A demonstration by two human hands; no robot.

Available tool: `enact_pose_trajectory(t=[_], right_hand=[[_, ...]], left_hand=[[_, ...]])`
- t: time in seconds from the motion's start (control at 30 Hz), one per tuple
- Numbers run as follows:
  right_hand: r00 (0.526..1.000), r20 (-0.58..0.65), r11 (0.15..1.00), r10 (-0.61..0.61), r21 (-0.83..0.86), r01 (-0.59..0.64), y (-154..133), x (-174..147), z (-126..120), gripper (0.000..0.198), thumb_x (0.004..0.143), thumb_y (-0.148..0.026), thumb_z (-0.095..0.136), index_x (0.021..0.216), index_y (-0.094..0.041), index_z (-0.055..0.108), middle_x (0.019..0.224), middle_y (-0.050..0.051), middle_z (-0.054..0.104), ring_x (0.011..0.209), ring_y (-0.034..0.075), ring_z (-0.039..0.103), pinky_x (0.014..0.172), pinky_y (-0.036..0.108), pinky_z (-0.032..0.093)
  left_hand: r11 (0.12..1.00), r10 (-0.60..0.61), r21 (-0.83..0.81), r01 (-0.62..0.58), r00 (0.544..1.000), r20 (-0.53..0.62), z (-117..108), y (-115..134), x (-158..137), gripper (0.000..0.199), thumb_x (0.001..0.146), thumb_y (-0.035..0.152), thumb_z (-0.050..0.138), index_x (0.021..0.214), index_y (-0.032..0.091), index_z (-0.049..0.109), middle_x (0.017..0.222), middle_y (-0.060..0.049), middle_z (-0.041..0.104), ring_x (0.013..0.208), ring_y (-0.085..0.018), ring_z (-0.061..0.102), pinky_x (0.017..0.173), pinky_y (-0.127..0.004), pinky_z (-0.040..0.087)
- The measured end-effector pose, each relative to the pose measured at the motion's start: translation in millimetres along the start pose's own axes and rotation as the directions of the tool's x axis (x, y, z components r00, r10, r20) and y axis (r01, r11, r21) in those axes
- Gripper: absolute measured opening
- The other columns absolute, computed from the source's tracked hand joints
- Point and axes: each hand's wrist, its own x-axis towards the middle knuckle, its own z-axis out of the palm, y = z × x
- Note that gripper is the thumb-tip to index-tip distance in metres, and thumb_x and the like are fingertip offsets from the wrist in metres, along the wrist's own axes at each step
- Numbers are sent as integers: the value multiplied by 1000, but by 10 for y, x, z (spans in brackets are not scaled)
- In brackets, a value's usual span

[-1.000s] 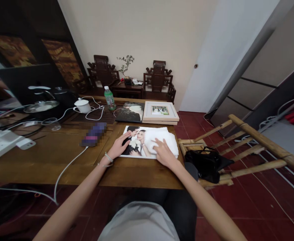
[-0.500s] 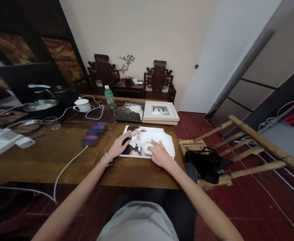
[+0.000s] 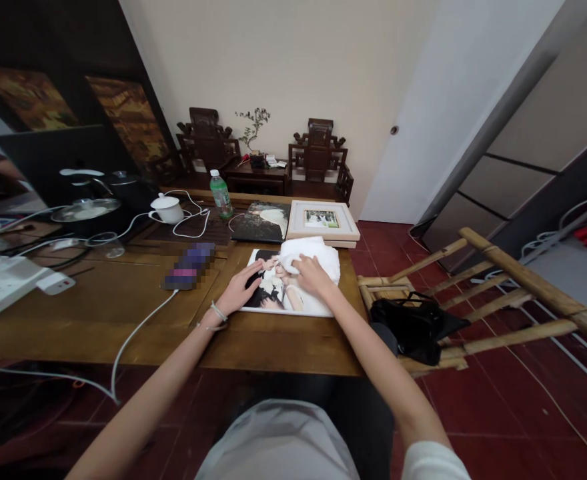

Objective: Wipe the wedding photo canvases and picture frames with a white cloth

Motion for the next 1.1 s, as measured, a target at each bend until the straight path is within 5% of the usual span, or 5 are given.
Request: enact_pose_trajectory(t=[0.2,0.43,0.7,0.9,1.1], right_hand=[[989,-14,988,-149,39,150,-371,-709,120,41,68,2,42,100,-12,64,140,17,44,136,31,26,109,57,18],[971,45,971,-233,69,230,-684,-1213,82,41,64,3,42,94,-15,65,143,11,42,137,33,24,107,62,21],[993,11,992,-116,42,116,-389,-481,33,41,70,-1,42,103,-12,64,131,19,52,130,30,37,105,52,26],[999,33,999,-37,15,37,-148,204,-76,34,75,-6,42,101,-14,63,106,16,65,98,26,60,84,33,41],[999,32,1000,-5,16,5,-127,344,-114,34,76,-5,42,102,-12,63,104,17,65,98,26,59,82,32,41]], left_hand=[[1000,4,19,-4,1000,1,24,-28,-6,42,90,30,43,128,15,52,140,-11,47,131,-22,41,112,-42,30],[1000,-3,4,3,1000,5,30,-37,-5,42,90,29,43,129,18,52,141,-9,47,132,-21,40,112,-42,30],[1000,7,-12,-7,1000,-3,25,-36,-1,42,90,31,44,127,16,54,139,-10,49,131,-21,41,113,-41,29],[1000,17,-9,-17,1000,2,10,-31,-1,41,90,30,44,127,17,53,139,-9,48,132,-20,41,113,-40,29],[1000,-1,-18,1,1000,4,-8,4,-1,41,89,30,44,127,17,53,140,-9,47,131,-20,41,113,-41,29]])
